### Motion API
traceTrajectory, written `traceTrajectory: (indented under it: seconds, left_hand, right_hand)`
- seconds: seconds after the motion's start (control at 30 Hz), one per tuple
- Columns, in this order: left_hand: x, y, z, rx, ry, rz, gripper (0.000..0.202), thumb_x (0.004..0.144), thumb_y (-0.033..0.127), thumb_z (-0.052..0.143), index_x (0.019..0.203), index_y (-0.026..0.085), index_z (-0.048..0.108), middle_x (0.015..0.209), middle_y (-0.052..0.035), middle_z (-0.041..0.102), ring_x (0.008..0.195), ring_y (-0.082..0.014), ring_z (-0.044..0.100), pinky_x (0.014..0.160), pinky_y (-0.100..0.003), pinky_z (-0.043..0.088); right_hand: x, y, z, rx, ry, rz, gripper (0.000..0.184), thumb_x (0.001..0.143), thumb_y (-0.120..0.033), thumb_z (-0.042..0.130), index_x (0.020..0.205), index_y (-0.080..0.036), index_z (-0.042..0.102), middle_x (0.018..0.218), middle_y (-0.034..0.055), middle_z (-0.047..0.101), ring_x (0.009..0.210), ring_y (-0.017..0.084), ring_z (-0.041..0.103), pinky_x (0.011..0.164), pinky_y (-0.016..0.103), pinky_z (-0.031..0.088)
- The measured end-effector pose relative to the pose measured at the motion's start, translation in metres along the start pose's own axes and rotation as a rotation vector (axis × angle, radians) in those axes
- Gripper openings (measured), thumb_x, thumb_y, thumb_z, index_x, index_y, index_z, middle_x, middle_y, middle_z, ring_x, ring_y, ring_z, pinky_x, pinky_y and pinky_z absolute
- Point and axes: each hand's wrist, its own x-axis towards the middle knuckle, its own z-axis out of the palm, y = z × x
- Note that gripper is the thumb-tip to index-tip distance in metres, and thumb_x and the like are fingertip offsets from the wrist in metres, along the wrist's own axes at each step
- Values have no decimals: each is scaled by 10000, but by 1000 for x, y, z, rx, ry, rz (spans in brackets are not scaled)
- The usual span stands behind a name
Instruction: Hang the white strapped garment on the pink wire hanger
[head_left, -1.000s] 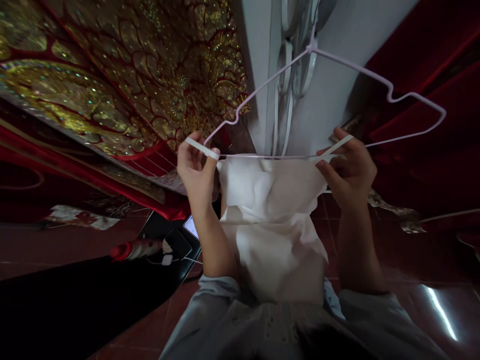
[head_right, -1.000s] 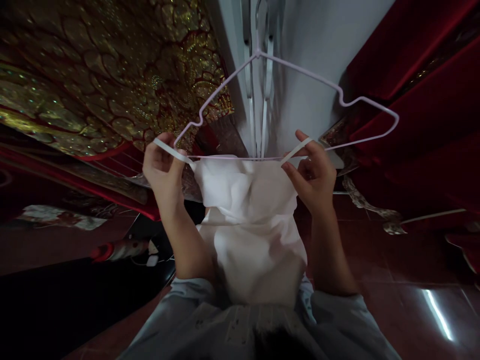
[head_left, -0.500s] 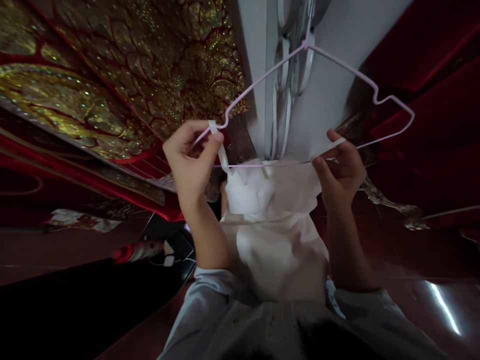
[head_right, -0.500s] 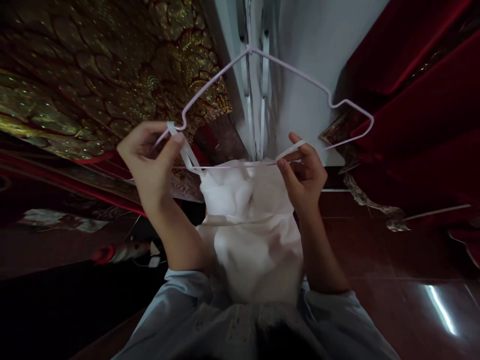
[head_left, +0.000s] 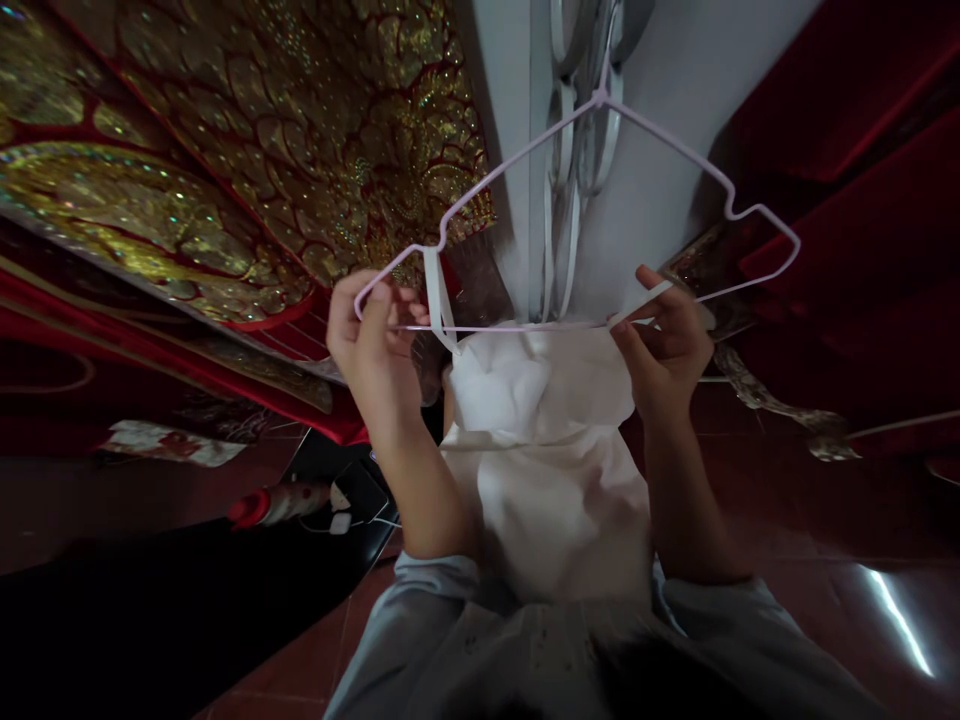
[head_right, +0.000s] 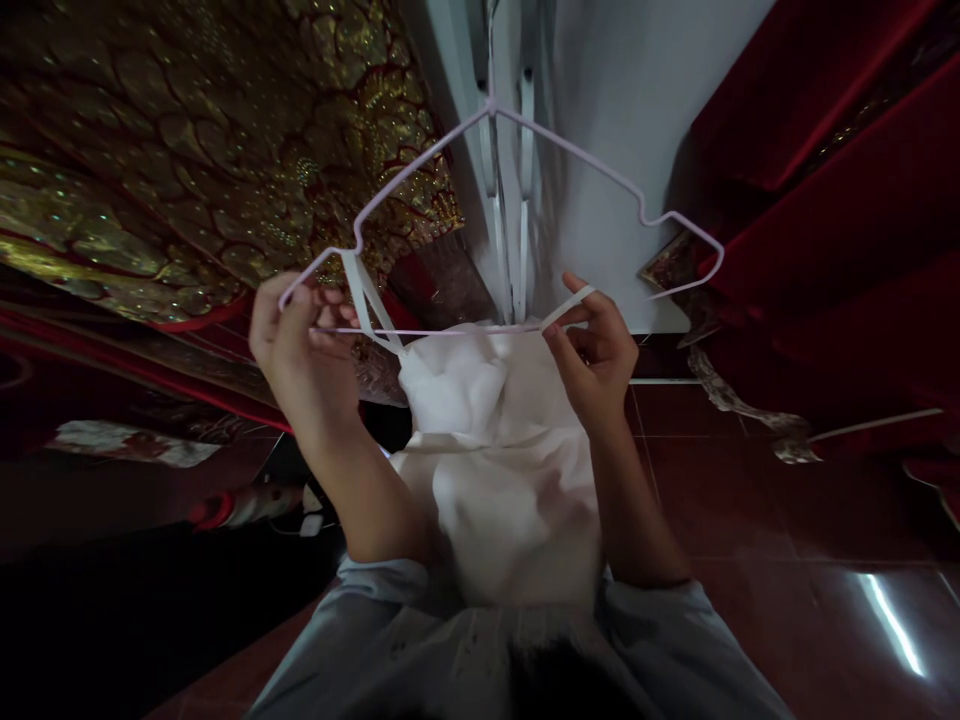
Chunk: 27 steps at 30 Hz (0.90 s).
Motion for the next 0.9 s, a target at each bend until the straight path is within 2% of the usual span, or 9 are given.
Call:
traceTrajectory:
  seconds: [0.07, 0.13, 0.23, 0.33, 0.43, 0.5, 0.57, 0.77, 0.9]
  left_hand:
    - [-14, -10, 1, -136, 60, -85, 275, 940, 531, 861, 967, 277, 761, 846, 3, 706, 811, -142, 700, 789, -273, 607]
    - [-24, -17, 3, -172, 67, -101, 404, 921, 646, 847, 924, 267, 708, 805, 5, 656, 856, -154, 712, 880, -279, 621]
    - [-27, -19, 6, -166, 56, -48, 521, 898, 702, 845, 809, 257, 590, 716, 19, 520, 804, -164, 671, 880, -292, 615]
    - [-20, -14, 7, -152, 33, -44, 592, 890, 702, 851, 741, 250, 498, 703, 16, 437, 758, -171, 616, 839, -310, 606]
    - [-15, -9, 5, -113, 13, -69, 641, 838, 716, 886, 712, 256, 457, 694, 11, 401, 739, -191, 578, 838, -347, 599]
    - [-13, -8, 4, -123, 41, -86, 670, 779, 746, 913, 700, 261, 458, 678, 10, 388, 729, -201, 566, 799, -350, 589]
    - [-12, -8, 3, -122, 58, -94, 687, 746, 765, 924, 695, 265, 456, 670, 8, 388, 726, -212, 563, 775, -357, 582]
    - [-9, -9, 0, -120, 4, -64, 613, 849, 709, 877, 732, 268, 468, 677, 17, 385, 725, -201, 572, 802, -362, 582]
    - [-7, -8, -1, -142, 14, -82, 612, 837, 678, 903, 724, 262, 468, 653, 22, 401, 701, -189, 567, 770, -337, 602]
  right_hand:
    - [-2, -3, 2, -5, -19, 11, 498, 834, -571, 872, 1274, -355, 780, 968, 13, 721, 697, 146, 645, 527, 266, 485]
    - [-1, -5, 3, -15, 10, -15, 516, 827, -568, 874, 1280, -343, 773, 983, 21, 737, 720, 161, 678, 544, 282, 512]
    - [12, 3, -6, -36, 329, -167, 458, 842, -527, 846, 1230, -298, 762, 1040, 44, 757, 778, 182, 713, 614, 325, 570]
    - [37, 22, -35, -95, 687, -260, 331, 901, -420, 750, 1177, -236, 746, 1003, 58, 734, 741, 170, 674, 592, 314, 545]
    - [63, 40, -72, -87, 790, -251, 188, 907, -210, 735, 1093, -212, 763, 1055, 64, 745, 875, 179, 730, 680, 311, 587]
    - [76, 46, -88, -59, 739, -243, 140, 898, -119, 748, 1003, -203, 788, 1072, 67, 771, 948, 192, 770, 777, 342, 638]
    - [84, 46, -93, -26, 626, -228, 142, 887, -78, 776, 964, -191, 817, 1031, 68, 793, 904, 194, 796, 811, 369, 670]
    - [107, 29, -78, -92, 379, -147, 276, 807, 15, 846, 982, -198, 863, 934, 74, 827, 889, 211, 824, 878, 418, 699]
    - [117, 5, -72, -145, 174, -123, 258, 756, -9, 914, 869, -237, 871, 861, 54, 830, 786, 172, 777, 773, 356, 654]
